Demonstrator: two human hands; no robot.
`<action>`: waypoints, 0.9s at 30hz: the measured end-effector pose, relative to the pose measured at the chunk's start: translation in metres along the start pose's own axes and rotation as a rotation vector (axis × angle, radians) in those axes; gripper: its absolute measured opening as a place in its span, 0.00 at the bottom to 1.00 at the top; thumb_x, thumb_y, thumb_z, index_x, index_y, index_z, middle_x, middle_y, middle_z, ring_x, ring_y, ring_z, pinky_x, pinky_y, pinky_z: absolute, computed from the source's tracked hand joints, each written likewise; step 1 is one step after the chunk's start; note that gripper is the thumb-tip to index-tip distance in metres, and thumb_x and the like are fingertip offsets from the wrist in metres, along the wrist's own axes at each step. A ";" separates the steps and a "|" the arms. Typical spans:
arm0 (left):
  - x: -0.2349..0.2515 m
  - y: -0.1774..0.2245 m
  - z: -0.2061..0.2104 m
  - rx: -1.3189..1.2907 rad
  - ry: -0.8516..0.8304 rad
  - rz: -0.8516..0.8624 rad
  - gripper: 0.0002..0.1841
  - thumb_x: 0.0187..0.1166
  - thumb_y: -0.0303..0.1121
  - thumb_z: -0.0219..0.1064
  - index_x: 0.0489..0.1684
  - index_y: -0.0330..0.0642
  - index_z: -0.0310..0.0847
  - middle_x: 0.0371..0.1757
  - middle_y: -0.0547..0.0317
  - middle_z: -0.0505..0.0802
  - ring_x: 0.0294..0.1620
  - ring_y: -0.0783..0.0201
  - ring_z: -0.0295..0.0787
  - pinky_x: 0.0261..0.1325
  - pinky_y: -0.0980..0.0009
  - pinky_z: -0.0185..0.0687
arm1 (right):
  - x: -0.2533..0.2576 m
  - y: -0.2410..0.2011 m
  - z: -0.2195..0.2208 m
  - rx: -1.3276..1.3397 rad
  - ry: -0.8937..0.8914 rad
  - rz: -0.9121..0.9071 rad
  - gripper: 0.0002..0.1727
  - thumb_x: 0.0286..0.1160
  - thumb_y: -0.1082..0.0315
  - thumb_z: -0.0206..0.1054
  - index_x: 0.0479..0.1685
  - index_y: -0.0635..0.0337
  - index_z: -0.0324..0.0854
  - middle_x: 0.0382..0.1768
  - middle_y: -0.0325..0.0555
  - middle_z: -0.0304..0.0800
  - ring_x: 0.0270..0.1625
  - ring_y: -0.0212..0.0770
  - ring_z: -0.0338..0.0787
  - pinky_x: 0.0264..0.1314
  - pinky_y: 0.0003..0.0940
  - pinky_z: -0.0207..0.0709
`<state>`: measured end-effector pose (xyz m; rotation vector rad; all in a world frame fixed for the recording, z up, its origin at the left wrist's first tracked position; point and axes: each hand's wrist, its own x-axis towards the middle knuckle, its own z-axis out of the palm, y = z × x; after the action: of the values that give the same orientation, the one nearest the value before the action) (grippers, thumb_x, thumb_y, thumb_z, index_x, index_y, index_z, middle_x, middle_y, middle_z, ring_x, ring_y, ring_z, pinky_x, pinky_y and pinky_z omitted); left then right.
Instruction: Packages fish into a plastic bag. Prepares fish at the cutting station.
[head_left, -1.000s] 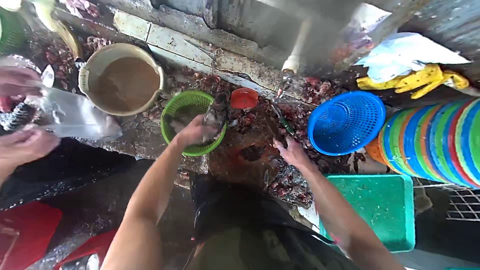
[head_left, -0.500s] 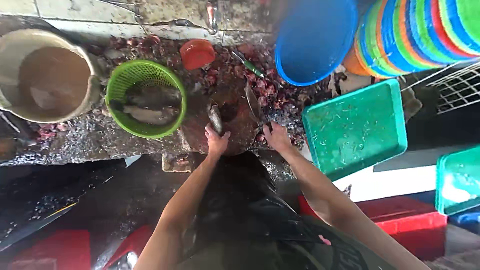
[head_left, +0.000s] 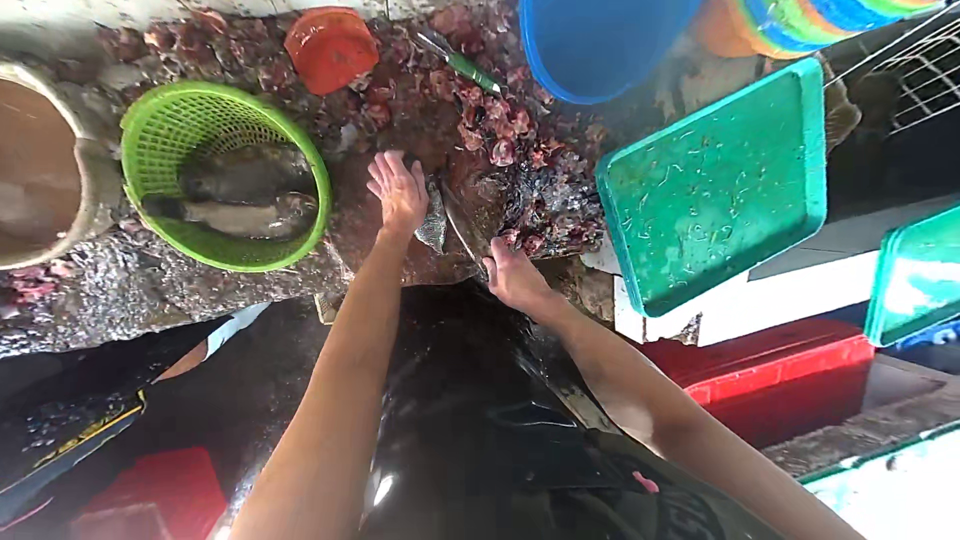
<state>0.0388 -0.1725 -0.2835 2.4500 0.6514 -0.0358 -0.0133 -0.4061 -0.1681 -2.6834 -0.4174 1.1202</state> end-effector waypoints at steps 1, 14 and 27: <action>0.001 0.001 0.002 -0.002 0.025 -0.013 0.24 0.89 0.47 0.47 0.73 0.40 0.72 0.73 0.37 0.80 0.78 0.34 0.70 0.68 0.36 0.69 | 0.001 0.000 0.005 0.000 0.001 -0.014 0.19 0.90 0.55 0.53 0.67 0.58 0.71 0.32 0.56 0.88 0.36 0.60 0.93 0.36 0.58 0.86; 0.017 0.009 0.006 0.000 0.034 -0.123 0.17 0.85 0.37 0.46 0.64 0.46 0.74 0.72 0.47 0.80 0.78 0.42 0.69 0.67 0.41 0.67 | 0.043 -0.044 0.043 0.068 0.135 0.111 0.23 0.92 0.55 0.52 0.75 0.61 0.65 0.26 0.57 0.86 0.30 0.61 0.93 0.28 0.56 0.85; 0.011 0.007 0.006 0.002 0.133 -0.064 0.27 0.88 0.54 0.50 0.66 0.39 0.75 0.70 0.39 0.81 0.76 0.37 0.73 0.71 0.37 0.68 | 0.001 -0.006 0.010 0.035 -0.188 0.024 0.23 0.90 0.55 0.52 0.75 0.58 0.70 0.46 0.62 0.91 0.52 0.64 0.93 0.53 0.64 0.85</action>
<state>0.0519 -0.1759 -0.2870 2.4484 0.7878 0.1025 -0.0208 -0.3998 -0.1735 -2.5691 -0.3933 1.3795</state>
